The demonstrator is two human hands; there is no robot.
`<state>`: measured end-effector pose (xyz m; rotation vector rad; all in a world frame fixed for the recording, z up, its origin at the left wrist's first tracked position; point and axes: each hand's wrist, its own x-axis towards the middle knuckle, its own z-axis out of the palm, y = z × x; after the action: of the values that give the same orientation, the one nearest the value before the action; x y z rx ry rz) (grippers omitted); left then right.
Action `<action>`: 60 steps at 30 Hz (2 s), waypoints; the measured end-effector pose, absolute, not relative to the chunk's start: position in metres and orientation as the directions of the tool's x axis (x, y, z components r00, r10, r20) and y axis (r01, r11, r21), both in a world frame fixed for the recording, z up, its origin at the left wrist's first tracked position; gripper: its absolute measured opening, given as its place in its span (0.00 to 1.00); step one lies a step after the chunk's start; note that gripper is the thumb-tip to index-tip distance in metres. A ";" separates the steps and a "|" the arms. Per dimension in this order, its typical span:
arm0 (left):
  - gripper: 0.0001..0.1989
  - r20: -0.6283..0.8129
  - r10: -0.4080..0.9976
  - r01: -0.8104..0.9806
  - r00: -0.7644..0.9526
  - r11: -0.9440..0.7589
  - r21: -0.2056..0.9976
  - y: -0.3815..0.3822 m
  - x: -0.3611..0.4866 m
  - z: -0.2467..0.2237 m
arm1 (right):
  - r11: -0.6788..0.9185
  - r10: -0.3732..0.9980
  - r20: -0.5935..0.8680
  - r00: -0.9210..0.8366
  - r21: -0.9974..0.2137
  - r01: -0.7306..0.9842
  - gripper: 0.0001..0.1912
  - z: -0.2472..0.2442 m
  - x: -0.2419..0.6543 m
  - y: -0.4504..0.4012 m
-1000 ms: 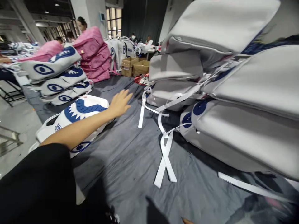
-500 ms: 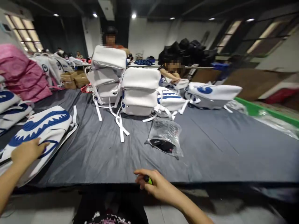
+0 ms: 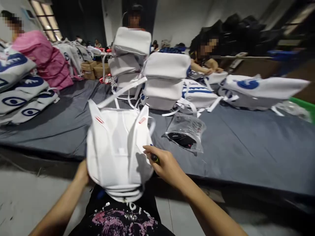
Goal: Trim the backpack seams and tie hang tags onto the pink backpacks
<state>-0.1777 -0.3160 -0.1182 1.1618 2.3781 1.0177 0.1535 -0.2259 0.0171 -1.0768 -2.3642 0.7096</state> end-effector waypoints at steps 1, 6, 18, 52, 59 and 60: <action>0.18 0.043 0.720 0.514 -0.693 0.451 0.730 -0.324 -0.169 -0.127 | 0.592 0.770 0.179 -0.612 -0.560 0.580 0.27 0.014 0.149 -0.225; 0.24 0.515 0.768 0.842 -0.381 0.058 0.537 -0.328 -0.137 -0.121 | 0.799 0.579 0.011 -0.815 -0.207 0.565 0.23 -0.005 0.084 -0.215; 0.21 0.258 0.887 0.920 0.383 -0.392 -0.017 -0.299 -0.099 -0.156 | 0.084 0.995 -0.060 -0.083 0.011 0.996 0.29 -0.049 0.128 -0.178; 0.31 0.114 0.755 0.754 0.646 -0.654 0.056 -0.070 -0.103 -0.051 | 0.376 0.925 0.070 -0.373 -0.027 0.926 0.16 -0.046 0.134 -0.160; 0.28 0.185 0.747 0.756 0.639 -0.654 0.026 -0.062 -0.111 -0.053 | 0.639 0.746 0.140 -0.651 0.123 0.759 0.17 -0.047 0.109 -0.086; 0.26 0.226 0.726 0.741 0.649 -0.671 0.029 -0.064 -0.112 -0.056 | 0.663 0.713 0.191 -0.675 0.130 0.737 0.16 -0.050 0.108 -0.080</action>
<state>-0.1115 -0.0640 -0.0559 2.9128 1.2968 0.3524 0.1083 -0.0797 -0.0500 -1.2052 -2.7503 -0.2980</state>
